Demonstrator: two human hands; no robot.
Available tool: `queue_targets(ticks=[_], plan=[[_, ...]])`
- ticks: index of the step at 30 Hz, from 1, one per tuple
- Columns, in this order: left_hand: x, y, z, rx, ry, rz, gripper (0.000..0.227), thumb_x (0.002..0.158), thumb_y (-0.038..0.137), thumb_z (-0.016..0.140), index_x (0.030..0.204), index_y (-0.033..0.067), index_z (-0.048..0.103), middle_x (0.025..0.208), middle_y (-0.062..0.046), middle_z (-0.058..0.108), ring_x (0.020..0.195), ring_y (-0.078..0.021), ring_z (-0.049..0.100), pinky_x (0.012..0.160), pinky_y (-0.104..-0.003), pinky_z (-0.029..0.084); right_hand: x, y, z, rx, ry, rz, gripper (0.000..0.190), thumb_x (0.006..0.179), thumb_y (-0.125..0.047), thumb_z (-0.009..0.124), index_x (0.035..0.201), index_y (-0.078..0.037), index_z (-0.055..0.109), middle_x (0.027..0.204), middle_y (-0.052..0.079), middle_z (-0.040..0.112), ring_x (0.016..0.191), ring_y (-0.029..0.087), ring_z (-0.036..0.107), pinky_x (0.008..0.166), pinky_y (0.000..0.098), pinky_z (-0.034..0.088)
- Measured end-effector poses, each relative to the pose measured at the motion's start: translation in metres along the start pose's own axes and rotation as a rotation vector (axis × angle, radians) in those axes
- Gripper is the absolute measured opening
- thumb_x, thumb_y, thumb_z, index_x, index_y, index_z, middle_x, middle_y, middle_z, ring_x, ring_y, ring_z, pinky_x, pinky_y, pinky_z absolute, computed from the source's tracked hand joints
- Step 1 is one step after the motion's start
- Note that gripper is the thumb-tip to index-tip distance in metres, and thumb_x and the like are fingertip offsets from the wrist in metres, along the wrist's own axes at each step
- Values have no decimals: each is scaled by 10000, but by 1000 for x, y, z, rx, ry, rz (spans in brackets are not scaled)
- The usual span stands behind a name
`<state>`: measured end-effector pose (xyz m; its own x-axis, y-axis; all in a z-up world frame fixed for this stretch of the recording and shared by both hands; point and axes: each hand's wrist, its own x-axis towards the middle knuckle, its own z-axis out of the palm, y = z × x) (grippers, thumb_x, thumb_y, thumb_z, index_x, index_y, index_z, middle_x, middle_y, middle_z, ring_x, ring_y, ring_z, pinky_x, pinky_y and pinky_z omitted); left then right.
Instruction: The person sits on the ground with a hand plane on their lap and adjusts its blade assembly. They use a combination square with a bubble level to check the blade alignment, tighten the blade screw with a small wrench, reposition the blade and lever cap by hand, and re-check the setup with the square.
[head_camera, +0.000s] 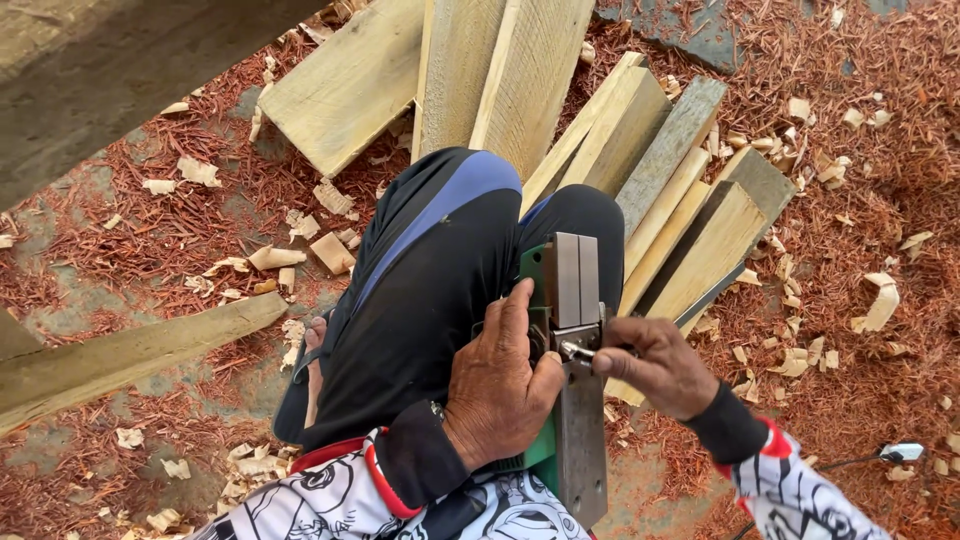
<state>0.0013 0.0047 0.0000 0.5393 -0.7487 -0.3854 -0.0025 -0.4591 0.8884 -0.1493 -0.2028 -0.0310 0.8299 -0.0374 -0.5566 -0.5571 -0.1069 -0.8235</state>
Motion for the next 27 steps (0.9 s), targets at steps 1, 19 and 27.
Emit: queue_targets(ticks=[1,19,27], plan=[[1,0,0,13,25,17,762,853,196,578,1503,-85,298,1315,-280,537,1041,-395,669,896,-479,543,-6,4,6,-50,100,-11,525,878,-559,688,741,-53,677,566,-34,523,516,83,464,438,277,394],[-1,-1,4,26,64,26,751,871,212,618,1503,-72,331,1321,-272,555,1058,-404,667,890,-482,541,2,12,8,-180,275,-171,544,911,-531,684,693,-41,599,541,13,522,515,105,527,468,289,402],[0,0,4,31,76,17,721,880,208,605,1494,-73,352,1342,-276,552,1060,-402,671,902,-475,542,-1,21,16,-135,347,-205,530,912,-528,704,721,-43,610,582,5,535,545,97,518,482,281,403]])
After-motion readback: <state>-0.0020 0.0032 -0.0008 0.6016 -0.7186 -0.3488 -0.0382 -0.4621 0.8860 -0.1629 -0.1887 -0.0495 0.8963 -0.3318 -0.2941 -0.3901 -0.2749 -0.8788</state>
